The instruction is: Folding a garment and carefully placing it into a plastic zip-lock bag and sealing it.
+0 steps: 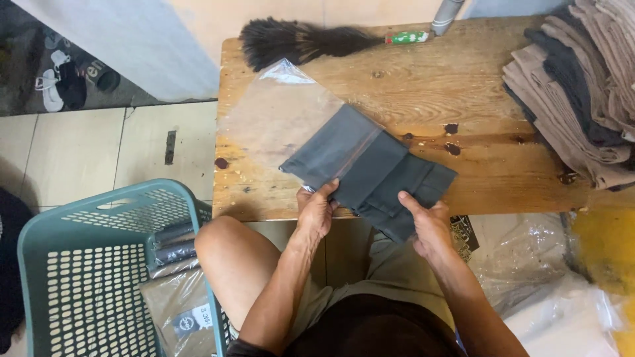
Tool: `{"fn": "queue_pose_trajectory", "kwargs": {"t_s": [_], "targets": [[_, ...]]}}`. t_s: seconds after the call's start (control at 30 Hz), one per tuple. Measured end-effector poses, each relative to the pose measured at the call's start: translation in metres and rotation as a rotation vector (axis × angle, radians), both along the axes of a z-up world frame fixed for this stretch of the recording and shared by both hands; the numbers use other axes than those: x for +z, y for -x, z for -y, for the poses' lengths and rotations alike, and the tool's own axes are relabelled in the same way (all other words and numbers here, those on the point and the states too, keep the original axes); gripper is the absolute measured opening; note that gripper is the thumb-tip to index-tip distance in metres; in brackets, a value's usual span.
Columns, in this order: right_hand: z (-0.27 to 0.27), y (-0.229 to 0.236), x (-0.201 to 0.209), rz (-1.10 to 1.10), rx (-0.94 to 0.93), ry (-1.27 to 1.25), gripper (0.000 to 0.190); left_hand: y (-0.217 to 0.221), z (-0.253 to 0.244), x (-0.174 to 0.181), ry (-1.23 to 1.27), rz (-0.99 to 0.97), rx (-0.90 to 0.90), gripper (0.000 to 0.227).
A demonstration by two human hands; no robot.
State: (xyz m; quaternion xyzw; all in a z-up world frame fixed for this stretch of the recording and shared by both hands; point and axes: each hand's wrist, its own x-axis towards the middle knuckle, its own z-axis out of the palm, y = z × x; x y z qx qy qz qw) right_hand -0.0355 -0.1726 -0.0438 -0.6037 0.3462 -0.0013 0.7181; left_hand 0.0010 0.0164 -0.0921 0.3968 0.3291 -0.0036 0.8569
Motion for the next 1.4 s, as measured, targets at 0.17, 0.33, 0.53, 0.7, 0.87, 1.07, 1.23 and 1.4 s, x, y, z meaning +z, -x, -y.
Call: {"fn": "queue_pose_trajectory", "kwargs": {"t_s": [0.17,0.33,0.53,0.7,0.87,1.07,1.23,1.4], "targets": [[0.039,-0.011,-0.095,0.033,0.007,0.020,0.041,0.002,-0.001,0.010,0.025,0.020,-0.016,0.024],[0.027,-0.023,-0.114,0.042,0.000,-0.001,0.039,0.004,0.002,0.025,0.098,0.043,-0.025,0.021],[0.011,-0.042,-0.121,0.072,0.018,0.023,0.035,0.008,0.010,0.022,0.181,0.026,-0.034,0.016],[-0.007,-0.037,-0.083,0.101,0.039,0.053,0.032,0.011,0.019,0.061,0.268,-0.002,0.096,0.034],[-0.037,-0.025,0.006,0.097,0.032,0.041,0.032,0.014,0.026,0.054,0.179,-0.031,0.136,0.023],[-0.026,-0.047,-0.038,0.057,0.087,0.011,0.034,0.017,0.030,0.042,0.111,-0.002,0.052,0.024],[-0.046,-0.065,-0.016,0.052,0.122,-0.073,0.037,0.019,0.028,0.050,0.110,0.015,0.030,0.023],[-0.040,-0.079,-0.035,-0.009,0.088,-0.384,0.044,0.021,0.030,0.037,0.040,-0.005,-0.002,0.022]]}}
